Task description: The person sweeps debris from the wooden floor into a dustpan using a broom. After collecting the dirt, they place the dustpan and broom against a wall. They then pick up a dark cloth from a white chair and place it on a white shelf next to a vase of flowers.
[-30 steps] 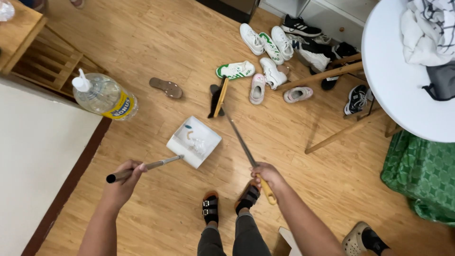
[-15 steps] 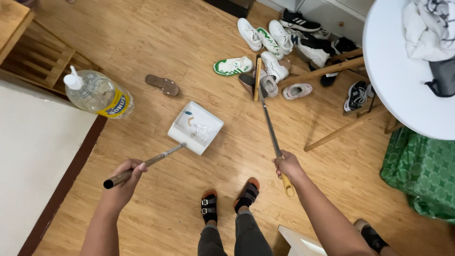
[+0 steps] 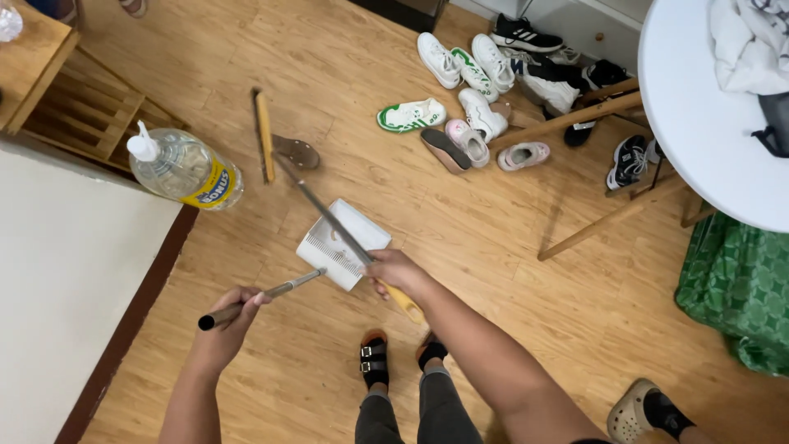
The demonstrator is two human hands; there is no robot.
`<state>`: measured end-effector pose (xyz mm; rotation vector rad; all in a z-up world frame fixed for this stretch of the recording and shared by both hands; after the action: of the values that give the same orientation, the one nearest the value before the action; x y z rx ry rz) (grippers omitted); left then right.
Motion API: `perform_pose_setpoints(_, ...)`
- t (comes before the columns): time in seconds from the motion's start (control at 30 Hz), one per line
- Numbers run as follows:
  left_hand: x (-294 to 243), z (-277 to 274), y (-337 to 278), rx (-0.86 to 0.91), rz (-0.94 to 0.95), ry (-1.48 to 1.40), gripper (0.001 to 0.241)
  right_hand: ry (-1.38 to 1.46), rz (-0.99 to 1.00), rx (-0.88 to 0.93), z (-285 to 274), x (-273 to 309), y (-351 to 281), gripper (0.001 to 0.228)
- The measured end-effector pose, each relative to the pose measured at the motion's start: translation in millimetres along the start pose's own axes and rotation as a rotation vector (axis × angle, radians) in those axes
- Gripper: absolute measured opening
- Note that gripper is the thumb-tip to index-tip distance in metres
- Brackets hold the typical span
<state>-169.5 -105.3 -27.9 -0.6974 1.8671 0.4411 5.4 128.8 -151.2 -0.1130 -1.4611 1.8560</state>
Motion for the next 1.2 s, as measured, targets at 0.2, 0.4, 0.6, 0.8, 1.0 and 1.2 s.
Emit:
perform_pose_setpoints(0.2,2.6,4.6,8.2,0.012,-0.04,0.072,0.015,-0.269,0.145,-0.25,-41.5,-11.4,78.3,0.045)
perform_pose_setpoints(0.4,-0.6,6.7,5.5,0.015,0.004,0.073,0.016,0.136,0.059,-0.232,-105.0,-46.1,50.5,0.033)
perform_pose_setpoints(0.6,-1.1,9.3,8.1,0.038,-0.039,0.096,0.015,0.355,0.006,-0.523,-199.1,-59.2,-7.0,0.034)
perform_pose_setpoints(0.8,-5.4,26.5,24.2,0.074,0.004,0.069,0.016,0.129,0.045,-0.673,-129.3,-37.6,-81.2,0.051)
perform_pose_setpoints(1.0,-5.7,33.6,35.9,0.08,-0.038,0.05,0.019,0.231,-0.086,-0.196,-31.2,-7.6,-3.3,0.052)
perform_pose_setpoints(1.2,-20.6,37.7,39.4,0.042,-0.022,0.121,0.021,0.021,-0.035,-0.204,-43.7,22.1,80.1,0.029)
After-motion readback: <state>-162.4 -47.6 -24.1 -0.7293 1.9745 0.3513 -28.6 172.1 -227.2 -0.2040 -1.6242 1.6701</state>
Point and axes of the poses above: each hand's wrist, its own y-axis towards the middle knuckle, its own z-axis out of the palm, x = y × z, the point moved 10 cm from there along y, towards the middle knuckle, and after that the axes turned 15 degrees about z, right-handed, at the moved point
